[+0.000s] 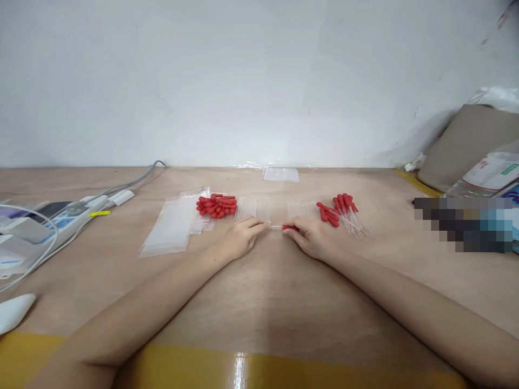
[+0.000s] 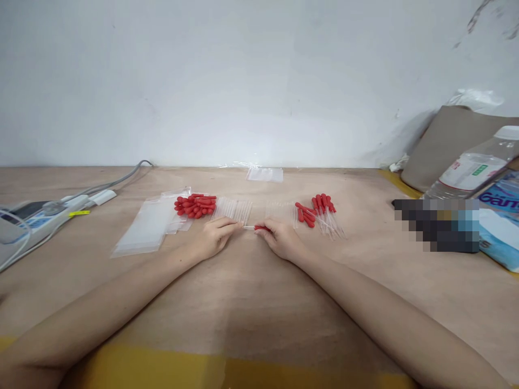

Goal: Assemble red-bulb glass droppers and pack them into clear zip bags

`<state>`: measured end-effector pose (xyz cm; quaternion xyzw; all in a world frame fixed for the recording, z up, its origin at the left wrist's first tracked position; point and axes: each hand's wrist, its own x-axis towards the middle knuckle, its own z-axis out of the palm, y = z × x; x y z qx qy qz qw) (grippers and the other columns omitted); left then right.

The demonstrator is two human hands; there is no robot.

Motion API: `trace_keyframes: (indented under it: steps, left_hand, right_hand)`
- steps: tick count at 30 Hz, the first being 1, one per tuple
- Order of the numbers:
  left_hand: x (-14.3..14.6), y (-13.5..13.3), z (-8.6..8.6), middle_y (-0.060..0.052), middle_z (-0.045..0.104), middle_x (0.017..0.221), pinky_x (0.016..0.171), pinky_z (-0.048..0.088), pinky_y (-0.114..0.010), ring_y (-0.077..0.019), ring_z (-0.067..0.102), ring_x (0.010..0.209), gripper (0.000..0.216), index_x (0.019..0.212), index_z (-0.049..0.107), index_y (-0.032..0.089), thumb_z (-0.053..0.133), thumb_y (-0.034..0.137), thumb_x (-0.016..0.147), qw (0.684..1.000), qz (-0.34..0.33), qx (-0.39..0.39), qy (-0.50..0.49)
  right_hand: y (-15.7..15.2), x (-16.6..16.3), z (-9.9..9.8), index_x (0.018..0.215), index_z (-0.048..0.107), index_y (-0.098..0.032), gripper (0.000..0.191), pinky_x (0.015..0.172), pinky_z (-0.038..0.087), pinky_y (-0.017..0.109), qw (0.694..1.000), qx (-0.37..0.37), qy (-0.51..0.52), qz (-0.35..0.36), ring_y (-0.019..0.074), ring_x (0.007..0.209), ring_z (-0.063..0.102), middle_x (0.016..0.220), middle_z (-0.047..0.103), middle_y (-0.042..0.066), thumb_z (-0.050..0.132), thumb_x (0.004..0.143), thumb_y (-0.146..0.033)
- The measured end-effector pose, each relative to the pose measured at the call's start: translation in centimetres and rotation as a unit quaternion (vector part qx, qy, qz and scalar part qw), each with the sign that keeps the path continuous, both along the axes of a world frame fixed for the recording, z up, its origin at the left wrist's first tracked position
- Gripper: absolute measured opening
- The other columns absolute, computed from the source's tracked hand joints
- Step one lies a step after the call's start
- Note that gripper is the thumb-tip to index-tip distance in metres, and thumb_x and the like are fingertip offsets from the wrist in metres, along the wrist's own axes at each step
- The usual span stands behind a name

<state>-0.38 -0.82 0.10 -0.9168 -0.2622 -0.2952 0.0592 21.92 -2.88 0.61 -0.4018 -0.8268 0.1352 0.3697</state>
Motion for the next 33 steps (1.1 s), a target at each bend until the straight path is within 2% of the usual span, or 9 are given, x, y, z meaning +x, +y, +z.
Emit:
trace_keyframes:
  steps: [8,12,17,23,26,33]
  left_hand:
    - [0.3,0.0,-0.3,-0.008,0.06,0.094,0.071,0.049,-0.029,-0.0154,0.056,0.081,0.043,0.111,0.055,0.016,0.032,0.0,0.078,0.999,-0.037,0.023,-0.021]
    - [0.3,0.1,-0.3,-0.008,0.061,0.093,0.07,0.049,-0.029,-0.0156,0.056,0.082,0.042,0.111,0.055,0.016,0.031,0.001,0.08,0.999,-0.035,0.019,0.001]
    - [0.5,-0.1,0.1,-0.007,0.061,0.093,0.073,0.049,-0.03,-0.0161,0.055,0.084,0.036,0.108,0.056,0.017,0.032,0.006,0.084,1.0,-0.023,0.001,0.011]
    - [1.0,-0.3,-0.3,-0.007,0.06,0.087,0.073,0.048,-0.028,-0.0159,0.056,0.082,0.022,0.101,0.059,0.016,0.044,0.025,0.088,0.999,0.022,-0.01,-0.046]
    - [1.1,-0.3,-0.6,-0.005,0.061,0.082,0.07,0.048,-0.027,-0.0145,0.057,0.077,0.022,0.099,0.06,0.017,0.043,0.027,0.089,0.999,0.018,-0.001,-0.05]
    - [1.5,-0.7,-0.3,-0.006,0.061,0.079,0.067,0.048,-0.025,-0.0138,0.056,0.073,0.023,0.097,0.062,0.015,0.041,0.024,0.089,1.0,-0.001,0.004,-0.028]
  right_hand:
    - [-0.1,0.4,-0.4,0.084,0.061,-0.021,0.015,0.066,0.047,0.029,0.998,0.038,0.027,0.038,0.0152,0.072,0.059,0.077,0.065,0.003,0.047,0.084,-0.025]
    - [-0.5,0.4,0.2,0.083,0.061,-0.021,0.017,0.065,0.046,0.03,0.997,0.062,-0.025,0.029,0.0158,0.07,0.058,0.074,0.064,0.004,0.046,0.085,-0.027]
    - [-0.9,0.2,1.0,0.084,0.062,-0.021,0.015,0.066,0.043,0.03,0.99,0.106,-0.091,0.021,0.0168,0.072,0.059,0.077,0.065,0.004,0.047,0.085,-0.025]
    - [0.2,0.5,-0.1,0.086,0.061,-0.02,0.015,0.071,0.038,0.034,0.991,0.109,-0.074,-0.018,0.0177,0.074,0.057,0.079,0.066,0.005,0.049,0.085,-0.028]
    - [0.5,0.8,-0.3,0.08,0.062,-0.019,0.017,0.071,0.037,0.035,0.987,0.124,-0.104,0.001,0.018,0.073,0.055,0.074,0.065,0.005,0.05,0.084,-0.03]
    - [0.2,0.5,-0.1,0.078,0.06,-0.019,0.02,0.063,0.043,0.03,0.985,0.134,-0.098,0.054,0.0167,0.066,0.053,0.07,0.06,0.006,0.044,0.086,-0.028]
